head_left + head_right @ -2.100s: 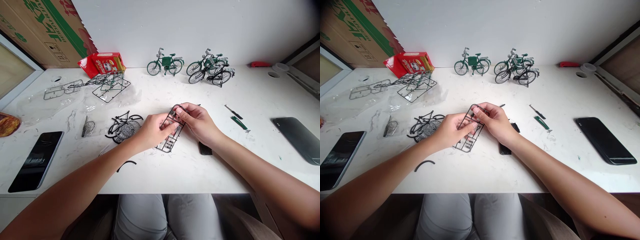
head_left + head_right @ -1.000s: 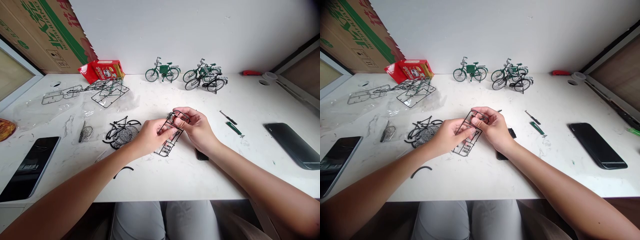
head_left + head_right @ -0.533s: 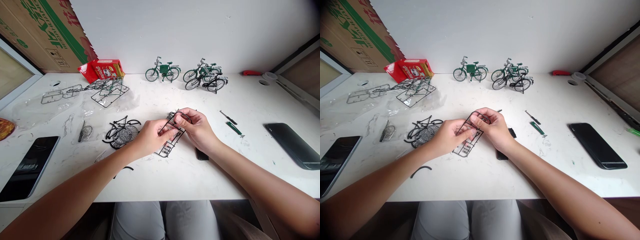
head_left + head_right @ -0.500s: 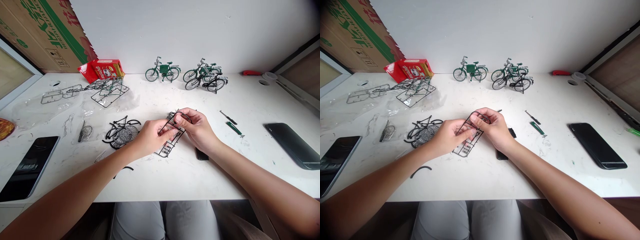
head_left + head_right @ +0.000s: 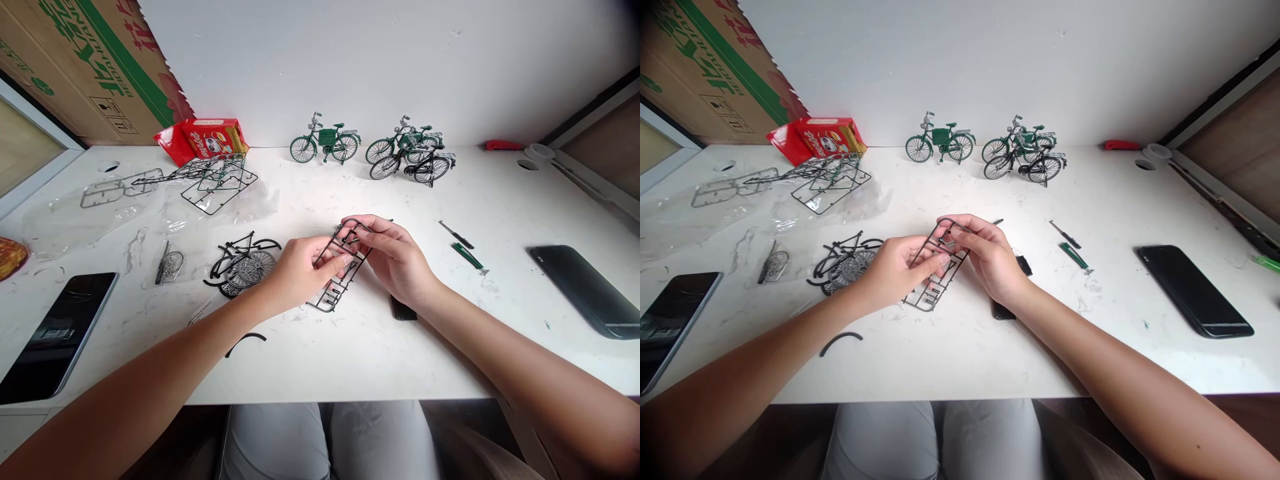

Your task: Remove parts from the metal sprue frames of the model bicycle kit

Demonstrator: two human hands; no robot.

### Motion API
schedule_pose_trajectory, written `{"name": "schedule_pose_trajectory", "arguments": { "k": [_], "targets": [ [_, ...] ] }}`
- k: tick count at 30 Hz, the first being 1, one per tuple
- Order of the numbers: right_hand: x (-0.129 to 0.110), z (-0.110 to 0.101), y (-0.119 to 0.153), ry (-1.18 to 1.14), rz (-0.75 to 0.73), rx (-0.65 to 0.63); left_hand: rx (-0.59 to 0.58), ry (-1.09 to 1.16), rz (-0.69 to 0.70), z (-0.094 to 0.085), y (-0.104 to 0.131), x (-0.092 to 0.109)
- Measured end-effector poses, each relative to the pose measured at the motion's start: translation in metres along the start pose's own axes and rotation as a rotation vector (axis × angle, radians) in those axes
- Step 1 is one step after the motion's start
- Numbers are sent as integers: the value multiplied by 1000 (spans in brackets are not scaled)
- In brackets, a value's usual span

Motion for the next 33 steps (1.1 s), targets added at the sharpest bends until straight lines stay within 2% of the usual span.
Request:
{"name": "schedule_pose_trajectory", "arguments": {
  "k": [6, 25, 33],
  "targets": [
    [2, 3, 2, 93, -14, 16, -11, 40, -14, 2, 0, 0],
    [4, -4, 0, 113, 5, 54, -38, 52, -51, 3, 2, -1],
    [9, 5, 1, 79, 39, -6, -24, 41, -40, 3, 1, -1]
  ]
}}
Point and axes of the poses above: each hand's wrist, its own y-axis away from the middle knuckle, its own z-axis out of the palm, x = y × z, the point moved 6 cm from there along -y, towards the middle knuckle, and after that the axes turned 3 degrees about -y, right-handed, at the moved point
